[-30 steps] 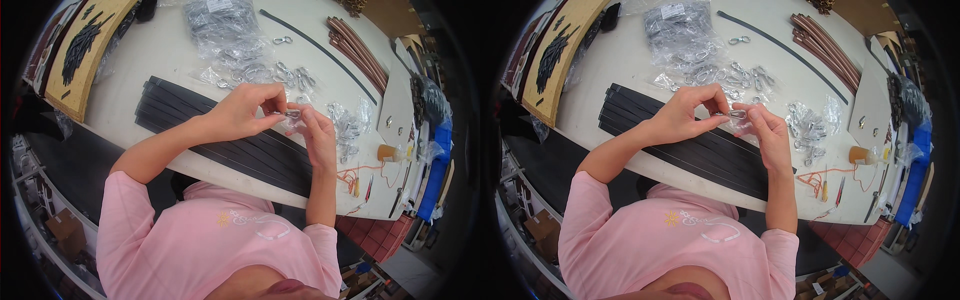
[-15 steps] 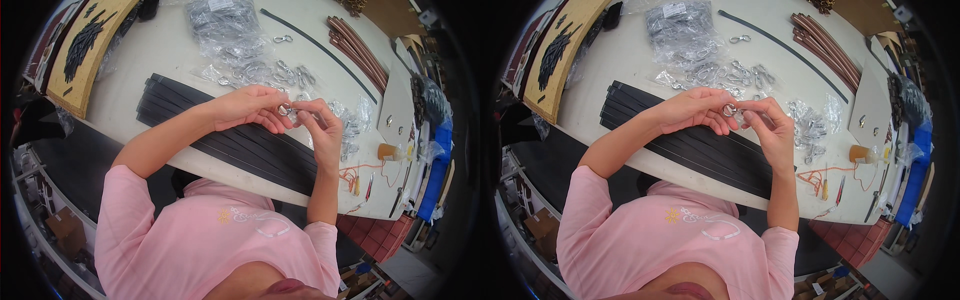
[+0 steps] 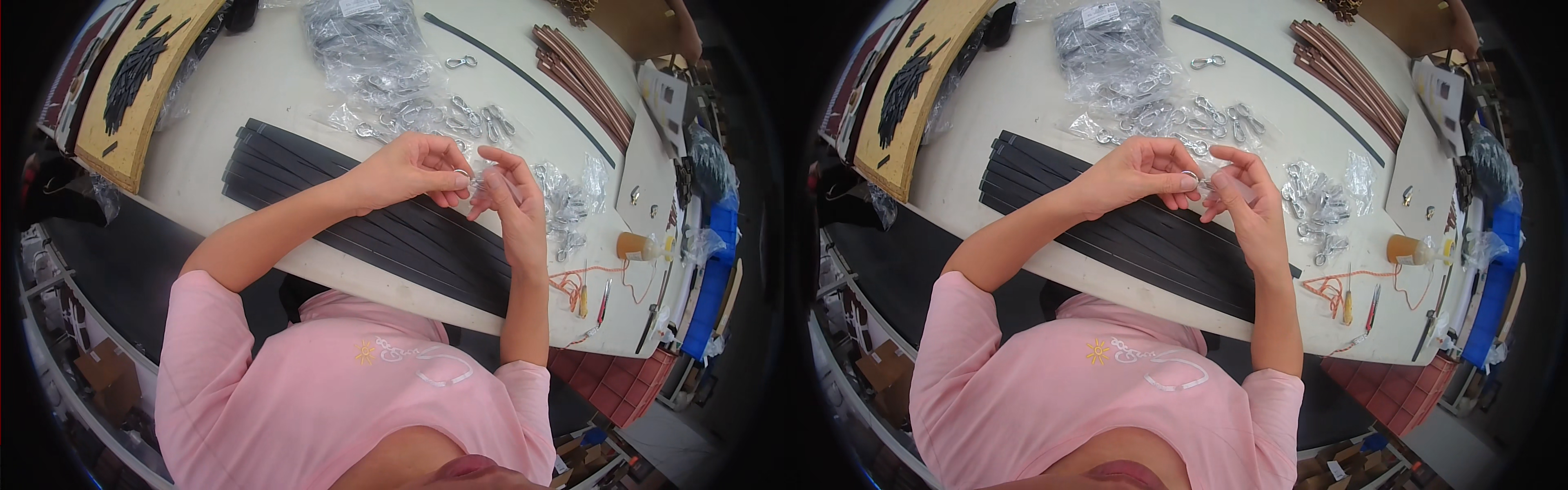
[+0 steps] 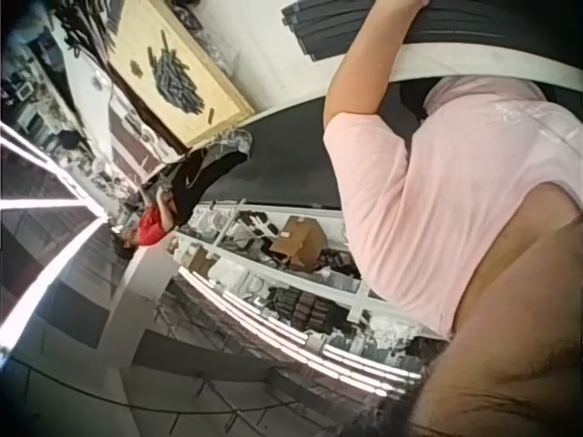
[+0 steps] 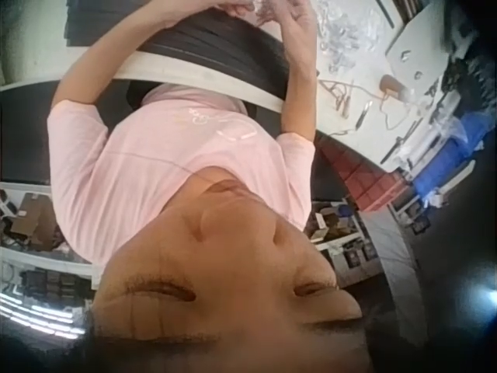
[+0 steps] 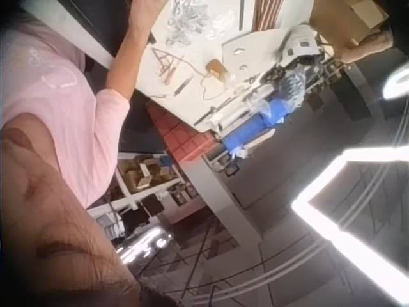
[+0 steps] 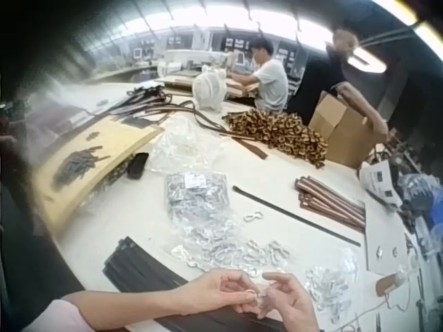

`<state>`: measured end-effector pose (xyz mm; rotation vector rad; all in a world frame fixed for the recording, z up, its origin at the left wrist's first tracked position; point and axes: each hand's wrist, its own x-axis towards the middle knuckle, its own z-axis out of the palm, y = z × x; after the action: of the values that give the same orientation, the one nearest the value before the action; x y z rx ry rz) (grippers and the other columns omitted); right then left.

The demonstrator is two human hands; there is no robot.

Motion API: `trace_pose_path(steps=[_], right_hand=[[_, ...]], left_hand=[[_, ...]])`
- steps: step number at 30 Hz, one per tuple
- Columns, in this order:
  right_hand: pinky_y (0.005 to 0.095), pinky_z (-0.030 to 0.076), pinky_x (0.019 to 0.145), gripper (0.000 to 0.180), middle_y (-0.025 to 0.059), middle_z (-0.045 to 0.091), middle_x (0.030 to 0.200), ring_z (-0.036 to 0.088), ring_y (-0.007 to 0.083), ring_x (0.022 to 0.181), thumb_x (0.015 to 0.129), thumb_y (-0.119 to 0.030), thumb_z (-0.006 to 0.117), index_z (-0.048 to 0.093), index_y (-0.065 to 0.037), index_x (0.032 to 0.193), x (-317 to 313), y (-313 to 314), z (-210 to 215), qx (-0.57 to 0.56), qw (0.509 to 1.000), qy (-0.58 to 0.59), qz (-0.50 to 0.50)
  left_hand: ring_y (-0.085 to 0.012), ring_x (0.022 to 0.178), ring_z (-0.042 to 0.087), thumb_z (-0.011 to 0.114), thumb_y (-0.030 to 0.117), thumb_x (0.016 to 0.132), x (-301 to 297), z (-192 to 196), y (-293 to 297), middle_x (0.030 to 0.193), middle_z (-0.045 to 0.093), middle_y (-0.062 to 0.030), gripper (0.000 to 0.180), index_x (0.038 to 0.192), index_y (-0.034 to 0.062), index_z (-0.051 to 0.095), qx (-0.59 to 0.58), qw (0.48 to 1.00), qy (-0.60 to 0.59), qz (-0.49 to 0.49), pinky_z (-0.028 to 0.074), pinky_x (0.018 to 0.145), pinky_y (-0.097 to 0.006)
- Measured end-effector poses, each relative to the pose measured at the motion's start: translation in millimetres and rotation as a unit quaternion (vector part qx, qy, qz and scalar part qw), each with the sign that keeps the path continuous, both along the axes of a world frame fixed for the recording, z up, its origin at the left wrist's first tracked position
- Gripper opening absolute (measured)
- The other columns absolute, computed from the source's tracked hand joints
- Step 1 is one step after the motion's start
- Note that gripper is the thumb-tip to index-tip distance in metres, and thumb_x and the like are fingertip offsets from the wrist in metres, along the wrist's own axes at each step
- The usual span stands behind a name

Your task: The recorder is assembling small metal hardware pieces and placing them into individual plastic bags at a workshop bench.

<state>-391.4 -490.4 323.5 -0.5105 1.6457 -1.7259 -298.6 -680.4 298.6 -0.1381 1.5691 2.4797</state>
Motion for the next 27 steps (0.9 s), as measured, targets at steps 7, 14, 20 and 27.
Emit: trace_pose_path(steps=[7,14,20,27], right_hand=[[0.0257,0.056,0.064,0.015,0.0058,0.066,0.091,0.063,0.0098,0.077,0.095,-0.011,0.068,0.064,0.002,0.102,0,3,-8,-0.002,1.0,0.017,0.013],[0.0263,0.049,0.079,0.014,0.0042,0.067,0.094,0.062,0.0108,0.084,0.089,-0.01,0.072,0.066,0.0,0.098,-3,10,-9,0.007,0.983,0.173,0.053],[0.0273,0.048,0.083,0.021,0.0031,0.064,0.092,0.06,0.0105,0.085,0.088,-0.011,0.074,0.062,-0.002,0.102,-2,9,-9,-0.017,0.988,0.15,0.036],[0.027,0.049,0.081,0.017,0.0024,0.064,0.088,0.06,0.009,0.086,0.089,-0.01,0.074,0.061,-0.001,0.095,-3,17,-4,0.035,0.992,0.098,0.077]], left_hand=[[-0.0167,0.089,0.07,0.067,0.013,0.095,0,-4,4,0.094,0.07,-0.0103,0.018,0.107,0.0008,0.063,0.012,1.0,0.002,0.016,0.058,0.078,-0.026],[-0.0199,0.093,0.071,0.053,0.03,0.104,0,10,-3,0.105,0.071,-0.0154,0.037,0.12,-0.0026,0.06,0.171,0.974,-0.127,-0.079,0.058,0.083,-0.027],[-0.0139,0.091,0.07,0.063,0.021,0.099,-1,4,-4,0.104,0.071,-0.0124,0.028,0.117,-0.001,0.063,0.131,0.978,-0.126,-0.102,0.057,0.084,-0.024],[-0.0091,0.082,0.068,0.07,0.014,0.094,-1,1,-6,0.097,0.07,-0.0078,0.022,0.111,0.0016,0.064,0.113,0.981,-0.121,-0.099,0.055,0.077,-0.02]])
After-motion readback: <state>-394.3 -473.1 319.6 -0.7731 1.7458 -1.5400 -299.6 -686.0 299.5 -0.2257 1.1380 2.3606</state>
